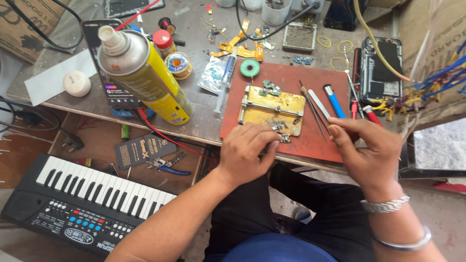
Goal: The person works on a small phone motherboard clamped in a circuit board holder at a repair bench. They use tweezers to pick, position, and press tiny components on the board, occasionally reaching for items on the cluttered desk and touching the board with a tool while a phone plays video nearby.
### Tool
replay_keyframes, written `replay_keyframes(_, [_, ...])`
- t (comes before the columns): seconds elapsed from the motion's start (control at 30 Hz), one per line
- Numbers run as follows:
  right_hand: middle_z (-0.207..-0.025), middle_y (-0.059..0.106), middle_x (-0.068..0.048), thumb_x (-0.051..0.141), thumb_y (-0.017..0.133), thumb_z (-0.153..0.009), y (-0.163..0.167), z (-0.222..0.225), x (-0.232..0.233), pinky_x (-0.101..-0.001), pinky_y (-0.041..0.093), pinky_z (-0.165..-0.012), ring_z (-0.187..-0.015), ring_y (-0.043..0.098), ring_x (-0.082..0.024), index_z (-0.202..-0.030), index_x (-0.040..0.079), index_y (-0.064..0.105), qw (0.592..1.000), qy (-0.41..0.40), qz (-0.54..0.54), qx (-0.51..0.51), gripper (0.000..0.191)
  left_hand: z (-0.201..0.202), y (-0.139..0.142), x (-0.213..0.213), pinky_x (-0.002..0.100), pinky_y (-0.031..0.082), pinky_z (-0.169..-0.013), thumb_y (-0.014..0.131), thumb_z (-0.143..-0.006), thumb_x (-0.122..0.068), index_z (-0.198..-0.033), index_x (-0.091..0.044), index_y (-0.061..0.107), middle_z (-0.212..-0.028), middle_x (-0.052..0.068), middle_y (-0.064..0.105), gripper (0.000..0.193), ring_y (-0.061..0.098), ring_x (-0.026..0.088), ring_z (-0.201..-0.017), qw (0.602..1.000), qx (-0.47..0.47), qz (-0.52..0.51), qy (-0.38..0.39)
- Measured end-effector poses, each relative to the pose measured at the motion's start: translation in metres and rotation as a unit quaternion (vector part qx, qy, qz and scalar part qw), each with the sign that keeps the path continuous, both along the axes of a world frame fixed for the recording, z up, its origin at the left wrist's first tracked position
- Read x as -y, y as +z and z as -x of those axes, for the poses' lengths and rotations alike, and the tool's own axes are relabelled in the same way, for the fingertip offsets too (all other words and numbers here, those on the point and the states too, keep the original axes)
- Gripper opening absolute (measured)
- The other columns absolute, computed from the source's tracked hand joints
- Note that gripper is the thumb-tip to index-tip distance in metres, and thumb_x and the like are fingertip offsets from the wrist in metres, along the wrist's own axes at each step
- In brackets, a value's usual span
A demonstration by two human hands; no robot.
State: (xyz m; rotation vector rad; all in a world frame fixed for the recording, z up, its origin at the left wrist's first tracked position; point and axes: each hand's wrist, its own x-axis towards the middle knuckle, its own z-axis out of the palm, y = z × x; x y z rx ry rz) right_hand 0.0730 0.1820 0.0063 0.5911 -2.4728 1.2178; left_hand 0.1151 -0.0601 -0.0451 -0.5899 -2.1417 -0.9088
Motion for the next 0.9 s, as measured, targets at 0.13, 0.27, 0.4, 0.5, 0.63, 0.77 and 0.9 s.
replay_keyframes(0.13, [-0.102, 0.074, -0.008, 0.004, 0.073, -0.102, -0.021, 0.001, -0.009, -0.0296, 0.052, -0.085, -0.092, 0.071, -0.020, -0.123, 0.003, 0.071, 0.989, 0.017, -0.020, -0.144, 0.021, 0.000, -0.001, -0.004, 0.037, 0.049, -0.078, 0.074, -0.089, -0.007, -0.102, -0.013, 0.064, -0.101, 0.001, 0.070, 0.017, 0.068, 0.022, -0.092, 1.000, -0.015, 0.003, 0.006])
replay_keyframes(0.27, [-0.107, 0.073, -0.008, 0.000, 0.067, -0.106, -0.022, 0.003, -0.011, -0.0297, 0.052, -0.083, -0.091, 0.068, -0.019, -0.120, 0.006, 0.073, 0.992, 0.008, -0.014, -0.126, 0.017, 0.000, -0.001, -0.005, 0.037, 0.050, -0.079, 0.075, -0.090, -0.008, -0.101, -0.012, 0.064, -0.101, 0.001, 0.069, 0.017, 0.068, 0.022, -0.091, 1.000, -0.030, -0.007, -0.002])
replay_keyframes(0.4, [-0.111, 0.072, -0.009, 0.002, 0.067, -0.105, -0.019, 0.002, -0.013, -0.0322, 0.052, -0.089, -0.095, 0.068, -0.019, -0.116, 0.006, 0.075, 0.995, 0.017, 0.001, -0.099, 0.014, -0.002, -0.001, -0.003, 0.039, 0.050, -0.079, 0.072, -0.091, -0.010, -0.102, -0.011, 0.064, -0.103, 0.002, 0.069, 0.014, 0.067, 0.025, -0.091, 0.999, -0.028, -0.005, -0.024])
replay_keyframes(0.5, [-0.109, 0.073, -0.009, 0.006, 0.072, -0.101, -0.020, 0.003, -0.015, -0.0323, 0.051, -0.088, -0.097, 0.067, -0.020, -0.111, 0.005, 0.076, 0.994, 0.015, 0.007, -0.107, 0.011, -0.003, -0.001, -0.001, 0.041, 0.050, -0.080, 0.068, -0.092, -0.009, -0.102, -0.011, 0.063, -0.104, 0.004, 0.069, 0.012, 0.067, 0.026, -0.092, 0.999, -0.031, -0.006, -0.038])
replay_keyframes(0.63, [-0.110, 0.073, -0.010, 0.012, 0.077, -0.094, -0.021, 0.005, -0.018, -0.0296, 0.050, -0.084, -0.097, 0.067, -0.020, -0.097, 0.006, 0.073, 0.994, 0.050, 0.037, -0.087, 0.008, -0.003, -0.002, -0.001, 0.041, 0.050, -0.079, 0.068, -0.097, -0.013, -0.101, -0.010, 0.065, -0.102, 0.005, 0.068, 0.006, 0.067, 0.027, -0.091, 0.998, -0.035, -0.025, -0.040])
replay_keyframes(0.77, [-0.110, 0.073, -0.009, 0.008, 0.070, -0.100, -0.019, 0.003, -0.017, -0.0289, 0.051, -0.085, -0.097, 0.067, -0.018, -0.109, 0.006, 0.073, 0.996, 0.036, 0.050, -0.057, 0.010, -0.003, -0.005, 0.000, 0.039, 0.051, -0.076, 0.073, -0.097, -0.025, -0.089, -0.009, 0.062, -0.097, 0.006, 0.066, 0.021, 0.066, 0.026, -0.087, 0.997, -0.031, -0.051, -0.055])
replay_keyframes(0.9, [-0.112, 0.073, -0.009, 0.005, 0.065, -0.106, -0.015, 0.001, -0.014, -0.0303, 0.052, -0.089, -0.098, 0.067, -0.019, -0.122, 0.006, 0.074, 0.996, 0.017, 0.038, -0.077, 0.019, -0.003, -0.007, 0.002, 0.038, 0.050, -0.074, 0.070, -0.094, -0.024, -0.081, -0.009, 0.055, -0.095, 0.008, 0.065, 0.025, 0.065, 0.027, -0.085, 0.995, -0.030, -0.061, -0.073])
